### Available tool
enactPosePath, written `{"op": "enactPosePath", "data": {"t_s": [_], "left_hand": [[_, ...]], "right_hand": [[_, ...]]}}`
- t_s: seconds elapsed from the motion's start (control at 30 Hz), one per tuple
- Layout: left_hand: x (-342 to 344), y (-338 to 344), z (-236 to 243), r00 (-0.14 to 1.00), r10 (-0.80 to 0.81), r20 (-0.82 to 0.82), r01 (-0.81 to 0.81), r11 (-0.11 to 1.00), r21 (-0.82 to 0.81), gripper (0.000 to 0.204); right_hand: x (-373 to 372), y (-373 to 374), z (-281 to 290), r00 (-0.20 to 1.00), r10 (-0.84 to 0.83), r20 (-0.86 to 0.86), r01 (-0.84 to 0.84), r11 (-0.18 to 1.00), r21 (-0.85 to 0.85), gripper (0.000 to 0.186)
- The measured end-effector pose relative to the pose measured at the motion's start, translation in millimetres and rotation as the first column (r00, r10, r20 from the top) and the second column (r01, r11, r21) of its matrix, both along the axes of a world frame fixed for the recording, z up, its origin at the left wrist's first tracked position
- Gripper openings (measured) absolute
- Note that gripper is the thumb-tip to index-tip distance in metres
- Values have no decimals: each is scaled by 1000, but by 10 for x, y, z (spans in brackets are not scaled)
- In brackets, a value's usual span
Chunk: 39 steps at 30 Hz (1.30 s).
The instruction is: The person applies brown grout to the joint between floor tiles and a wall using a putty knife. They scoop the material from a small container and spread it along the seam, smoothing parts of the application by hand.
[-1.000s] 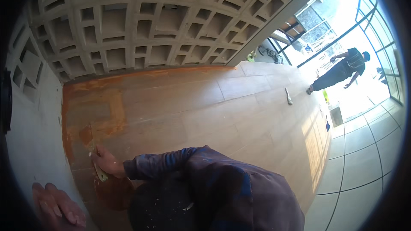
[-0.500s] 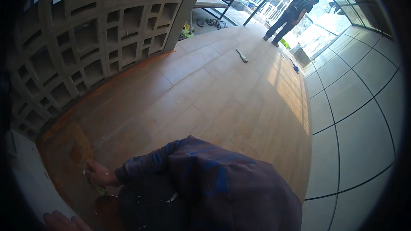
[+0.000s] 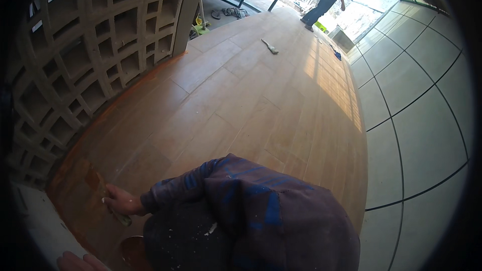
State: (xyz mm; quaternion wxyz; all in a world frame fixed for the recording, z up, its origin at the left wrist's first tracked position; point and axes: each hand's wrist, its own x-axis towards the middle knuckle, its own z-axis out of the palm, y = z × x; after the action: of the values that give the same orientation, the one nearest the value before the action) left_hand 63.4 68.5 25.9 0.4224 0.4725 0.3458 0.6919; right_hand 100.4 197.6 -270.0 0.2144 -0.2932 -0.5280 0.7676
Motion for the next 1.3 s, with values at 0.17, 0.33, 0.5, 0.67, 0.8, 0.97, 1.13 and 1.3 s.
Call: {"op": "enactPosePath", "data": {"t_s": [0.17, 0.33, 0.5, 0.67, 0.8, 0.97, 1.13, 1.3], "left_hand": [[-83, -45, -289, 986, 156, -56, -162, 981, -108, 27], [-547, -135, -894, 921, 343, -186, -381, 892, -243, 27], [-887, -419, -1941, 858, 349, -378, -504, 719, -478, 28], [-509, -349, -2572, 912, 361, -195, -393, 630, -670, 17], [-354, -414, -2736, 896, 426, -128, -389, 611, -689, 19], [-279, -534, -2704, 849, 529, 1, -355, 572, -739, 16], [-180, -534, -2637, 727, 685, 46, -394, 472, -789, 14], [-170, -619, -2678, 720, 673, 167, -328, 543, -773, 14]], "right_hand": [[162, 105, 117, 1000, -2, 6, 3, 997, -73, 15], [306, 167, 70, 995, -58, 78, 67, 989, -128, 14], [348, 247, 214, 985, -81, 154, 124, 947, -296, 16], [417, 169, 241, 994, 112, 10, -108, 979, -172, 25], [446, 127, 448, 965, 261, -7, -260, 962, -86, 30], [345, 10, 416, 924, 377, 66, -368, 826, 427, 36], [290, -71, 326, 916, 394, 70, -366, 753, 547, 38], [260, -126, 330, 878, 451, 163, -466, 722, 512, 36]]}}
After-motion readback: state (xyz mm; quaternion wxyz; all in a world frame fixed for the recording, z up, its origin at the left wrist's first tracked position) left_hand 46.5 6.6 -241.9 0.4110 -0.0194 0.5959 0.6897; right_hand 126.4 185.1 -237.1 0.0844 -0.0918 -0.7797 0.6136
